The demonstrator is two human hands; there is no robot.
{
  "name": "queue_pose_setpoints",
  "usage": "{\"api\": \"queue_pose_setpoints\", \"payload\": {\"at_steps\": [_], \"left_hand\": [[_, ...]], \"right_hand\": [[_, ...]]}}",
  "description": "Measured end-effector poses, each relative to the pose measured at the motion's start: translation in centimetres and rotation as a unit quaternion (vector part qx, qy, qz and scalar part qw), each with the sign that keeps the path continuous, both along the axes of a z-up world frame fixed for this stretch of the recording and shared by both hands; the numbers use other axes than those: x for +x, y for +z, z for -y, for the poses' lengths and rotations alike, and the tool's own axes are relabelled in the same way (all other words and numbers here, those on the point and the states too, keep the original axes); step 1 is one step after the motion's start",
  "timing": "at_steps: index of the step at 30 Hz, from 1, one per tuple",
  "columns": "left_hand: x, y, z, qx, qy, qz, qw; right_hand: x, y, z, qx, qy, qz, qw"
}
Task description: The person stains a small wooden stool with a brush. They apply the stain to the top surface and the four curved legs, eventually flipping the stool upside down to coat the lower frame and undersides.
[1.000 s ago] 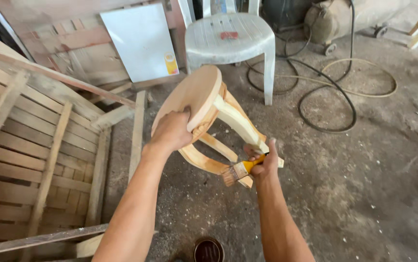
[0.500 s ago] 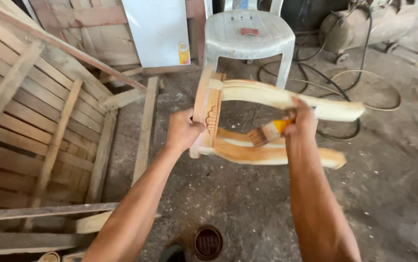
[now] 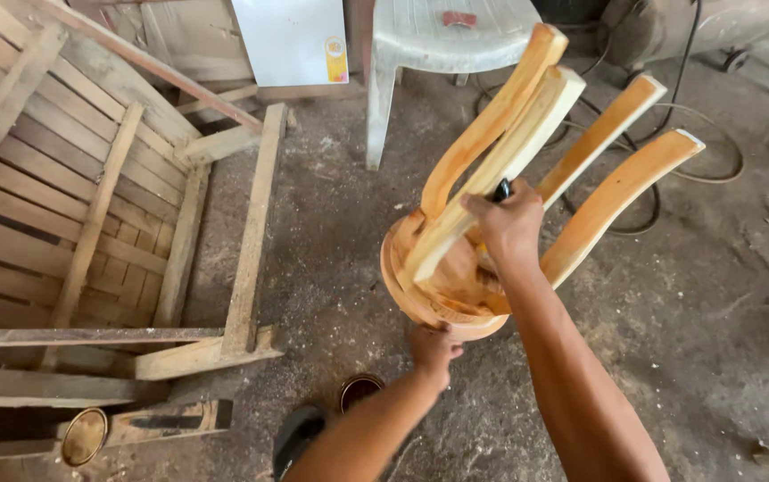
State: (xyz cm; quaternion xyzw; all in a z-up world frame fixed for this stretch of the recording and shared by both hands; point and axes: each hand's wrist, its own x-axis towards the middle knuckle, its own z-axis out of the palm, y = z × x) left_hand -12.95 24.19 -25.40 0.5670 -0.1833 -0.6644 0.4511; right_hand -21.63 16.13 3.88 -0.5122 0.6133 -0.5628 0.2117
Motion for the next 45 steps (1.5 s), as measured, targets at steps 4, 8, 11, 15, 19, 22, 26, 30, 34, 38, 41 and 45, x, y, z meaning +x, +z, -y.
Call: {"api": "queue_pose_setpoints", "payload": {"at_steps": [4,8,11,15,19,22,26,30,34,38,41,45], "left_hand": [[-4.5,-5.2,-3.8,0.041,0.041,-0.071,0.996],[-5.9,-9.8,-6.3,0.099,0.015,-0.100,0.990],[-6.2,-11.8,-7.8,0.140,-0.003,-0.129,0.982],[-6.5,-11.7,-8.3,0.168,-0.069,-0.097,0.979],[-8.5,-8.5,-6.8,0.142,-0.151,-0.091,0.974],[-8.4,-6.2,-8.3,0.131,-0.236,-0.071,0.960],[-7.3,-2.9,-10.3,0.080,-0.402,0.013,0.912],[-4.2,1.2,-12.1,-0.001,-0.601,0.195,0.775],[-0.1,7.1,-12.6,-0.118,-0.747,0.403,0.516],[3.5,14.3,-11.9,-0.106,-0.771,0.511,0.365],[4.5,19.7,-10.1,-0.110,-0.747,0.563,0.336],[6.4,25.6,-6.5,-0.067,-0.597,0.643,0.475]], "right_hand": [[-0.9,-1.9,-4.7,0.056,0.057,-0.044,0.996],[-0.2,-5.2,-9.0,0.080,0.064,-0.100,0.990],[0.1,-8.3,-11.3,-0.150,0.098,-0.243,0.953],[0.3,-11.8,-13.3,0.037,0.106,-0.121,0.986],[0.0,-13.6,-13.5,0.044,0.100,-0.133,0.985],[-0.2,-15.3,-13.6,0.033,0.098,-0.154,0.983],[-1.0,-16.7,-13.2,0.004,0.092,-0.140,0.986],[-0.7,-18.2,-14.2,0.013,0.104,-0.141,0.984],[-0.4,-19.9,-14.9,-0.022,0.108,-0.185,0.977],[0.0,-20.9,-16.0,-0.002,0.086,-0.212,0.973],[-0.7,-19.5,-16.3,0.010,0.127,-0.188,0.974],[-1.4,-16.3,-16.7,0.113,0.143,-0.277,0.943]]}}
